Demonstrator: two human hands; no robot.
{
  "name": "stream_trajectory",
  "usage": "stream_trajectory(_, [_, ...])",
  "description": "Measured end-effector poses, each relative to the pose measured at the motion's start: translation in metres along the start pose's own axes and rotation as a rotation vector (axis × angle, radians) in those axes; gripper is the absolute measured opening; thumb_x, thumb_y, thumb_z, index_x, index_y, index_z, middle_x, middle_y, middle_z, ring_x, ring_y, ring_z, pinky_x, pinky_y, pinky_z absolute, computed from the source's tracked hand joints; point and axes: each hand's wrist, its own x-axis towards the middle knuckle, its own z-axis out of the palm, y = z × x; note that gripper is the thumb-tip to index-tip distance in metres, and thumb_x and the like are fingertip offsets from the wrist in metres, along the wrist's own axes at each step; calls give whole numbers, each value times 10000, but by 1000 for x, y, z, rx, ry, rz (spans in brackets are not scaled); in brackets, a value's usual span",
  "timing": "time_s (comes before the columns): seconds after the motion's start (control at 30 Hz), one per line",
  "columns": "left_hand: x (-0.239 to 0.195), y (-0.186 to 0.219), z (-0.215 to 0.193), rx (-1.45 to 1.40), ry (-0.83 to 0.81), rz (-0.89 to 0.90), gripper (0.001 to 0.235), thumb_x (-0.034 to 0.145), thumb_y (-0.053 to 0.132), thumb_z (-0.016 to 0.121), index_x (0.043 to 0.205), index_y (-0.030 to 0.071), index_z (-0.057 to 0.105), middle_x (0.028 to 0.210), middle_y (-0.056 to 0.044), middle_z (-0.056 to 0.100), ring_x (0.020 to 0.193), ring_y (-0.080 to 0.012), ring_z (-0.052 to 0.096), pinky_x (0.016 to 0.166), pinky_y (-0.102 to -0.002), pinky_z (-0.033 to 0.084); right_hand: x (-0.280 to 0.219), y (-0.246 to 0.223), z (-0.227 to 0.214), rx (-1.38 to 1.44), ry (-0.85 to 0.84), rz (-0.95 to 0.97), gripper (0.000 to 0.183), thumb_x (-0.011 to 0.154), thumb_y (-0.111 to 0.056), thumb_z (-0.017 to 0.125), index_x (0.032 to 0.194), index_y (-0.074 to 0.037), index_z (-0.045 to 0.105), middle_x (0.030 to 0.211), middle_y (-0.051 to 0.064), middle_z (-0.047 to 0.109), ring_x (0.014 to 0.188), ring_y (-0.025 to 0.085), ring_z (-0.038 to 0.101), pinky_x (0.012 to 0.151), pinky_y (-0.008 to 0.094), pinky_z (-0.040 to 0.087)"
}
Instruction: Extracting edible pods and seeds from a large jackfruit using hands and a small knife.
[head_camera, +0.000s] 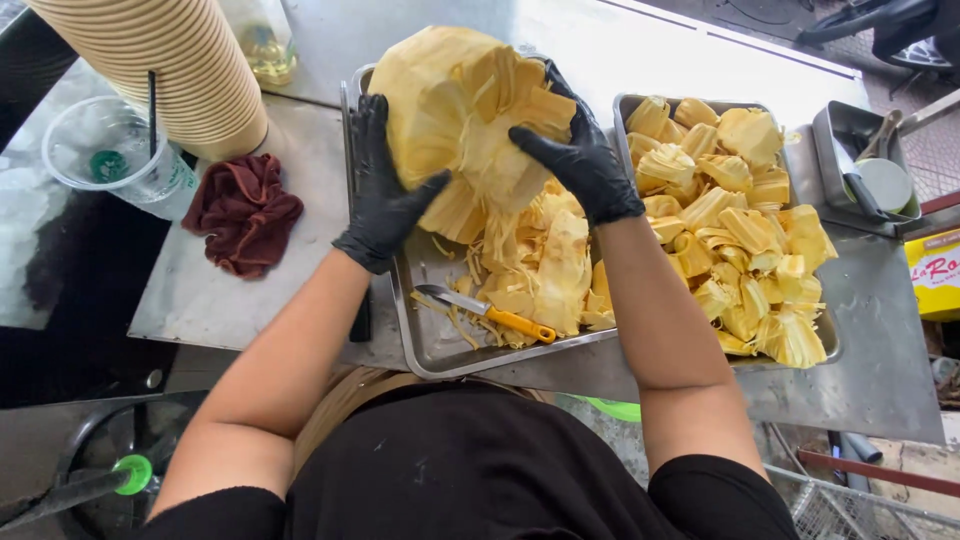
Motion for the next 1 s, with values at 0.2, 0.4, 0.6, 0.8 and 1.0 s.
stream_trajectory(0.2, [1, -14, 12, -64, -8, -132, 1035, 968, 219, 846, 1669, 20, 111, 1710, -248, 178, 1617, -408, 157, 1332, -466, 166, 7, 38, 13, -38, 176, 14, 843, 912, -225, 873, 1587, -67, 392, 1506, 96, 583, 1395, 204, 559, 1199, 353, 455])
stream_trajectory(0.4, [38, -55, -21, -140, -252, -8, 946, 971, 182, 816, 1656, 41, 178, 1700, -227, 268, 1603, -389, 242, 1311, -447, 230, -48, -6, 83, -474, 497, -119, 900, 886, -356, 910, 1583, -94, 404, 1533, 153, 513, 1429, 317, 460, 1227, 448, 365])
stream_trajectory(0.6, [62, 12, -1, 58, -145, 213, 735, 971, 143, 745, 1602, 83, 371, 1576, -173, 484, 1521, -351, 412, 1305, -461, 272, -68, -5, 92, -610, 522, -150, 958, 862, -427, 898, 1595, -102, 373, 1577, 159, 454, 1425, 354, 353, 1216, 518, 281])
stream_trajectory(0.8, [90, 96, 22, 311, -341, 152, 565, 836, 467, 831, 1235, 91, 697, 1166, -148, 698, 1108, -367, 645, 953, -493, 483, -73, -16, 80, -716, 422, -136, 928, 835, -444, 894, 1548, -103, 408, 1567, 200, 422, 1411, 373, 342, 1185, 536, 265])
stream_trajectory(1.0, [99, 42, 13, -54, -423, -34, 297, 989, 307, 756, 1184, 83, 768, 1028, -86, 779, 909, -230, 730, 824, -347, 573, -84, -17, 65, -482, 348, -43, 853, 856, -415, 875, 1540, -109, 468, 1490, 248, 418, 1443, 397, 370, 1206, 509, 326])
